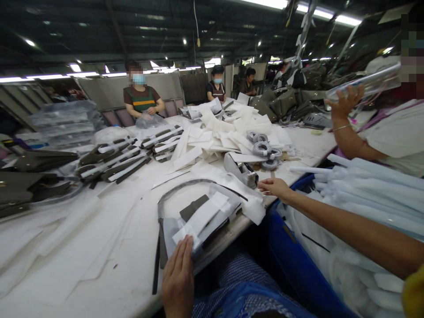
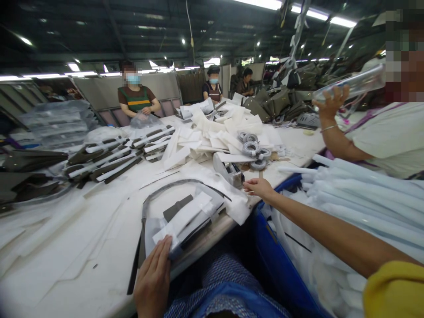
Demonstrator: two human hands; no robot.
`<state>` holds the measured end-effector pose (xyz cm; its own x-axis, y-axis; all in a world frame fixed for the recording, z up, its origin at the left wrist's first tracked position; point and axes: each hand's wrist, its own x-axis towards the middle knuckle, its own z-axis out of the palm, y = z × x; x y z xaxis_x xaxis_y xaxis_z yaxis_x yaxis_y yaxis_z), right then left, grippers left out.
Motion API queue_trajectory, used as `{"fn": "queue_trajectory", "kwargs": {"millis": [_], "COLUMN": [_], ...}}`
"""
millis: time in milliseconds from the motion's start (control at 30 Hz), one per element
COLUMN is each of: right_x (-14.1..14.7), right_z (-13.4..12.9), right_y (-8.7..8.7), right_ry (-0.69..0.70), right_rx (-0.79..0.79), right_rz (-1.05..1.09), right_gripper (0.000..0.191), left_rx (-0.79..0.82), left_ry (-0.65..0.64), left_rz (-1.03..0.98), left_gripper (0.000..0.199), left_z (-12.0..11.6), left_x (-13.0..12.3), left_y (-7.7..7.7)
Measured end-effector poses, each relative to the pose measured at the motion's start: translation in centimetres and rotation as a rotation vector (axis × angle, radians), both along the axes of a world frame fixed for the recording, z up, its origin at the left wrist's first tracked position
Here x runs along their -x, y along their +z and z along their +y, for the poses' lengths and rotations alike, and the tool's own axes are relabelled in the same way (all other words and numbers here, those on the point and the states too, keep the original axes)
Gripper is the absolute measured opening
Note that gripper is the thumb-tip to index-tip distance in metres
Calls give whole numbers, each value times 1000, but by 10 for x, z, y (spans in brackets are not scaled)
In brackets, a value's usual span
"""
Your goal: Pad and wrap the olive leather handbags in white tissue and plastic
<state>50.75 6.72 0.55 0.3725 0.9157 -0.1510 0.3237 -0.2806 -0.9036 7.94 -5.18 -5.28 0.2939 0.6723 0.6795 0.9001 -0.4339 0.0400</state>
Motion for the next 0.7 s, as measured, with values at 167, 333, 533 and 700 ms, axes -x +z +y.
{"fn": "queue_trajectory", "kwargs": {"millis": [167,333,533,700], "right_x": [-12,-23,-2,52], "right_z": [-5,-17,-36,-35], "right_y": [4,17,49,75], "right_ry": [78,136,399,780], "right_rx": [-60,-104,-334,-585], "right_rz": [-224,-507,-849,-997], "right_gripper": [24,22,26,24], "left_rx": [-10,-11,14,31], "left_ry": [-11,-23,-17,26], "left_rz": [-18,-42,-59,-87], "left_gripper": [65,62,59,53], "left_z": [1,1,1,-4], "left_x": [-1,-1,-1,-6], "left_y": [0,-1,-1,9]}}
